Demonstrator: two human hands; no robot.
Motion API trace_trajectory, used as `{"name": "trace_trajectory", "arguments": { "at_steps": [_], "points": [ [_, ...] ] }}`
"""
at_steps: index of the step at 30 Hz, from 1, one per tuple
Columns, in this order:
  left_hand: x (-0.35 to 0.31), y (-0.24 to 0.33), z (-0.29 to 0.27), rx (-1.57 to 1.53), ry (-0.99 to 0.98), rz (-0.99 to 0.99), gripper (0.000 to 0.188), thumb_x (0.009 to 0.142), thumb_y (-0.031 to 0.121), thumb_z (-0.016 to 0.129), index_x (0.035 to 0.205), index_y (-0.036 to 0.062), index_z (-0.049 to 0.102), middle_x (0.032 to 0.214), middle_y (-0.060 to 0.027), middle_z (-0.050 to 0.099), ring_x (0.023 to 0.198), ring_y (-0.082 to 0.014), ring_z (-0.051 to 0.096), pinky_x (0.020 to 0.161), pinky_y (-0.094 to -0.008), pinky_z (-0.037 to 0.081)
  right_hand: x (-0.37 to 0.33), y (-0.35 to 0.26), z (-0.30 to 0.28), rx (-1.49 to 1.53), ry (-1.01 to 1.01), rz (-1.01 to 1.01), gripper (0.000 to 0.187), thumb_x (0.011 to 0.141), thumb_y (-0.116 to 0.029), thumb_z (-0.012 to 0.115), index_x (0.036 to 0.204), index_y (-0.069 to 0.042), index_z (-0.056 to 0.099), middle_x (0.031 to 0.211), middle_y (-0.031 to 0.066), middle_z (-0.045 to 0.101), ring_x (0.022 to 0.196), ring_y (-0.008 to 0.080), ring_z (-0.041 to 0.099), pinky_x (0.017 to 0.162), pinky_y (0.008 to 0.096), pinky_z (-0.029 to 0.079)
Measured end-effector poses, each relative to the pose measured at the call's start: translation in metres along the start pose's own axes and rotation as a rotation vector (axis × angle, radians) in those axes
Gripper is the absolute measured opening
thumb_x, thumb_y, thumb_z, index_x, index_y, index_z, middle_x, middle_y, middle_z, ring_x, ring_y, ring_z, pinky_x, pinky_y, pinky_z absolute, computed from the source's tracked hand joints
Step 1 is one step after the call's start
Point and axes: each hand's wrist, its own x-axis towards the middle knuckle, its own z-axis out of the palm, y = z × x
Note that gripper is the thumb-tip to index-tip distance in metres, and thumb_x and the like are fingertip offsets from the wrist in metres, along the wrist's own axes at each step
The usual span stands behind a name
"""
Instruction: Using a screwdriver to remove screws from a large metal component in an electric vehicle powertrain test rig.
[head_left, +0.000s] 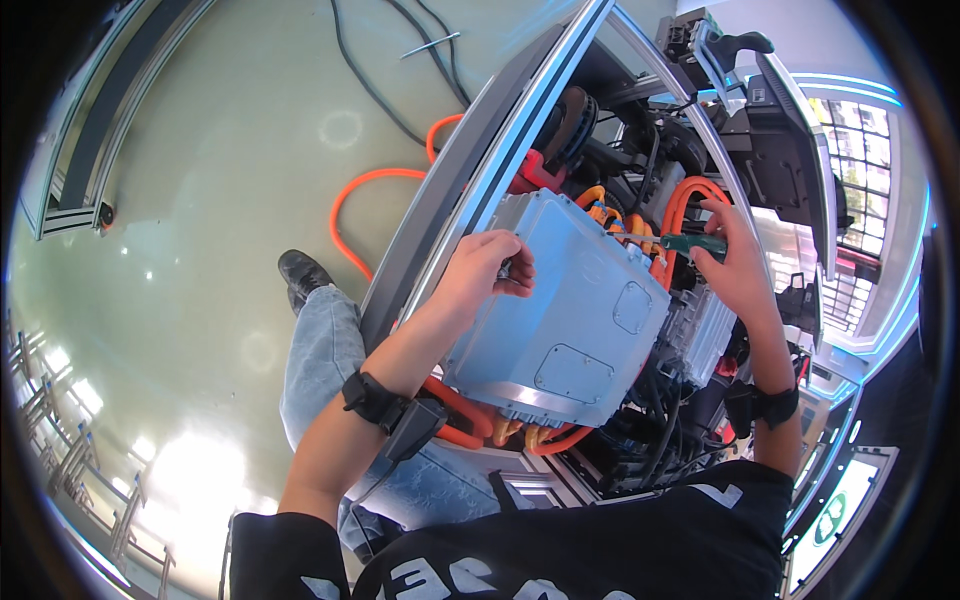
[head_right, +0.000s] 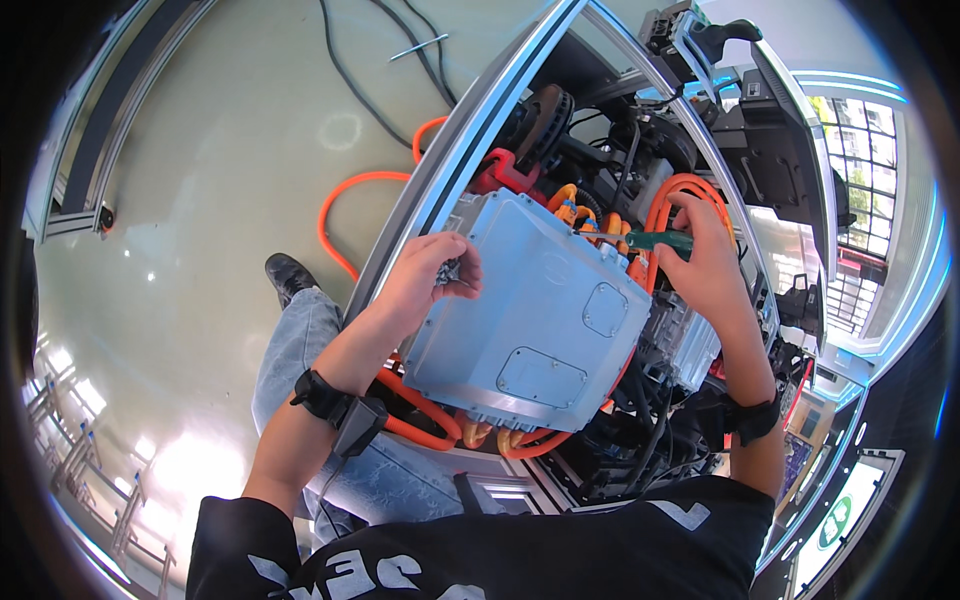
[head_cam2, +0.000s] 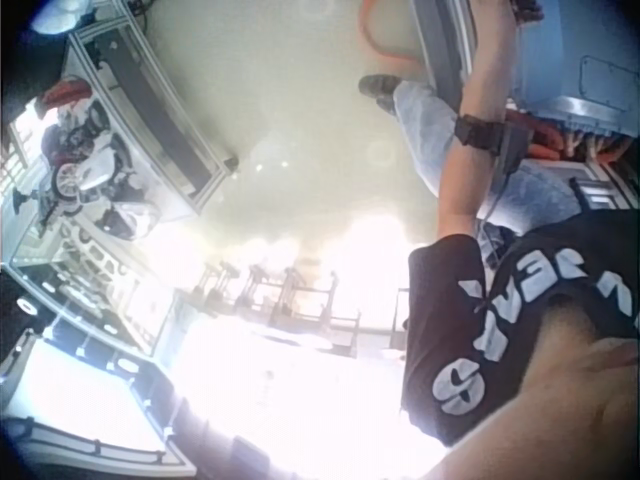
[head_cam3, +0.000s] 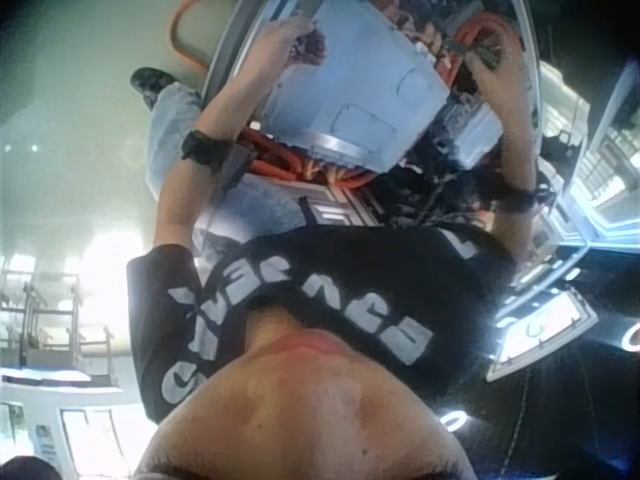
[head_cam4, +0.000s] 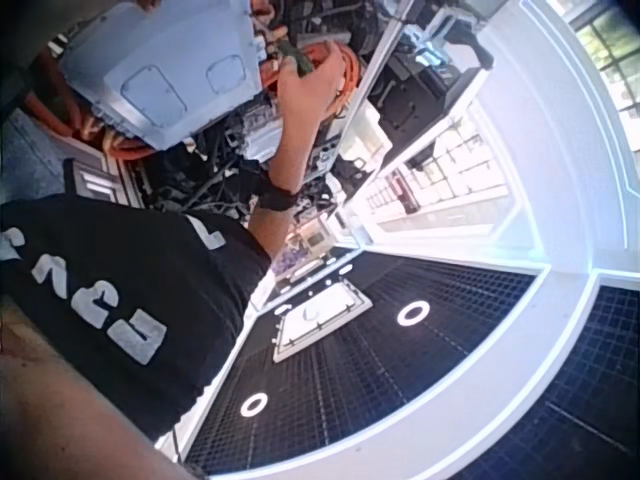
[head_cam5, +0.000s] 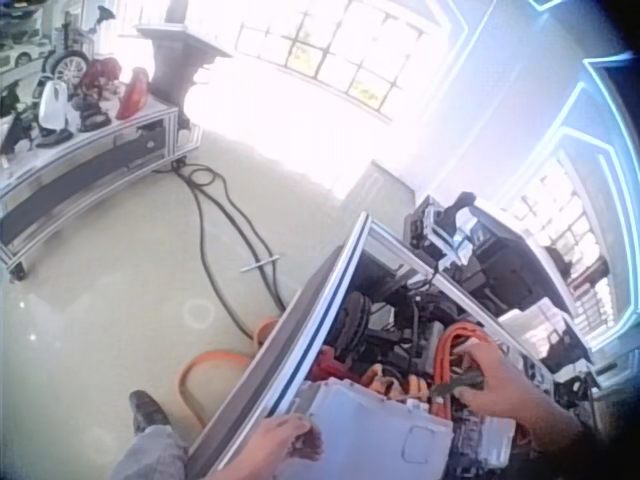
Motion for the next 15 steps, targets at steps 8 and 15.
{"name": "trace_trajectory", "arguments": {
  "at_steps": [8,15],
  "points": [
    [0.001,-0.001,-0.004,-0.001,0.015,0.003,0.024,0.090,0.020,0.047,0.084,0.0010,0.060,0.080,-0.0090,0.060,0.076,-0.0191,0.060,0.071,-0.0331,0.052,0.009,-0.006,0.002,-0.025,-0.035,0.147,0.034,0.082,-0.005,0.057,0.116,-0.003,0.054,0.102,0.0135,0.055,0.095,0.0257,0.058,0.080,0.0366,0.046],
    [0.002,-0.001,-0.004,0.007,0.017,-0.001,0.024,0.090,0.020,0.047,0.085,0.0008,0.060,0.080,-0.0088,0.060,0.076,-0.0191,0.060,0.071,-0.0332,0.052,0.008,-0.007,-0.003,0.385,-0.099,0.382,0.030,0.083,0.001,0.050,0.111,0.000,0.057,0.100,0.0109,0.060,0.095,0.0196,0.059,0.081,0.0327,0.047]
  ]
}}
